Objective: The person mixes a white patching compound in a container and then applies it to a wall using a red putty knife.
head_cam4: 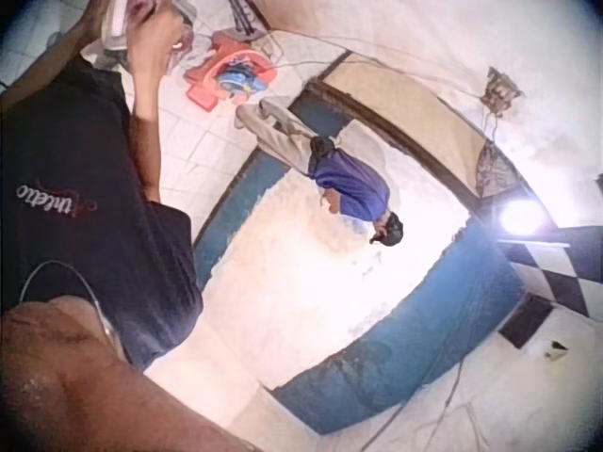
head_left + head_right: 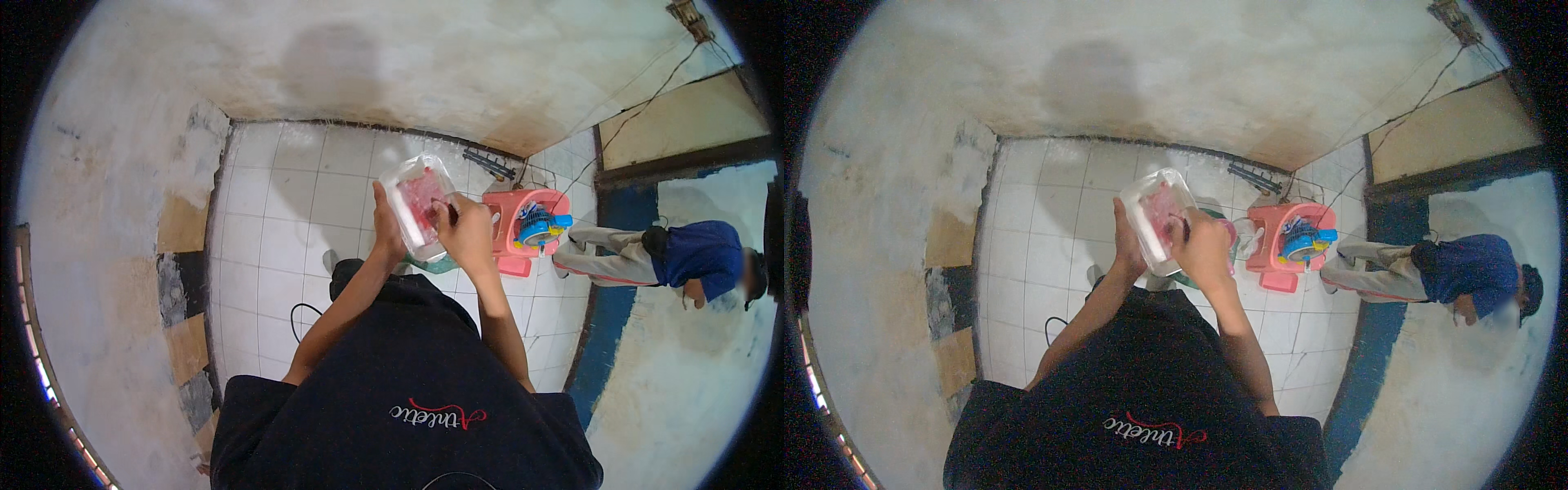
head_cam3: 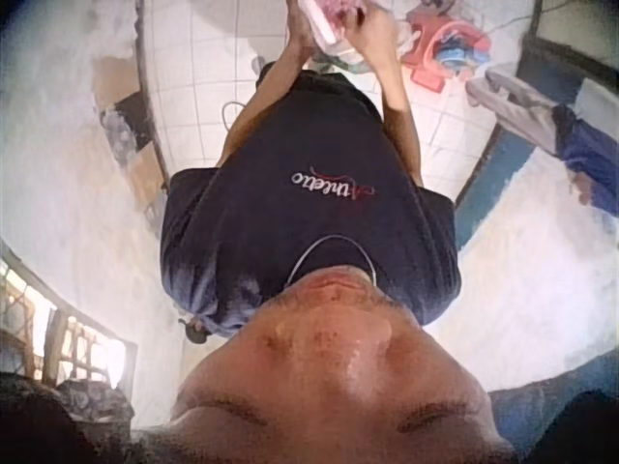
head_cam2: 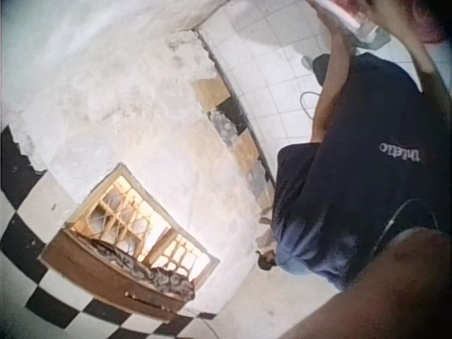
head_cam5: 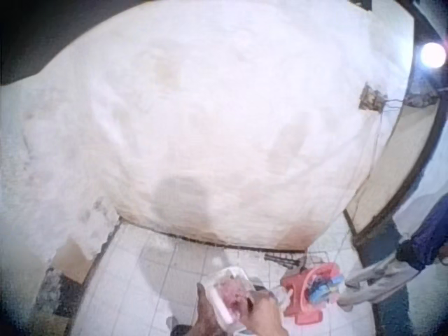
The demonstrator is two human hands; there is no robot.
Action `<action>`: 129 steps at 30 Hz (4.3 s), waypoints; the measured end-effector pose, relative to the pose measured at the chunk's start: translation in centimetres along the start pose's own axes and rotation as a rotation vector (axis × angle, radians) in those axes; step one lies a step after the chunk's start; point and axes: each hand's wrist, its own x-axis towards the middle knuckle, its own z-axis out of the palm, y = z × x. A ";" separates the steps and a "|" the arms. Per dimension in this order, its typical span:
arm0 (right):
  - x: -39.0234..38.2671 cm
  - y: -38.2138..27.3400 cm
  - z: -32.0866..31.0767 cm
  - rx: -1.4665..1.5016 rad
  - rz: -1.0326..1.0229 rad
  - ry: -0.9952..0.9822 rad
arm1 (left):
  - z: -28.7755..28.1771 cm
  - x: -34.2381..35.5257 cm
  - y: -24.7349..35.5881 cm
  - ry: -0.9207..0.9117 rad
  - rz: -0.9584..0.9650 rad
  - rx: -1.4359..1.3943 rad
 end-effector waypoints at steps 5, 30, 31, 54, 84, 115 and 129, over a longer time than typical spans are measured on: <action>1.5 -4.5 1.8 -0.046 -0.063 0.105 | -1.0 -0.5 4.2 0.033 0.035 0.043; 4.7 -17.6 12.6 -0.001 -0.086 0.101 | -5.5 -2.4 20.7 0.255 0.084 0.239; 4.9 -18.0 12.6 0.003 -0.071 0.111 | -5.8 -2.3 20.9 0.266 0.079 0.231; 5.9 -21.7 15.4 0.037 -0.094 0.074 | -7.8 -2.1 24.4 0.281 0.197 0.418; 6.0 -23.3 16.6 -0.096 -0.293 0.130 | -9.4 -3.4 23.6 0.306 0.273 0.464; 10.7 -23.4 14.7 -0.059 -0.256 0.017 | -9.1 -2.9 22.7 0.368 0.257 0.396; 10.4 -25.4 15.2 -0.045 -0.334 -0.028 | -8.3 -3.5 23.4 0.329 0.264 0.407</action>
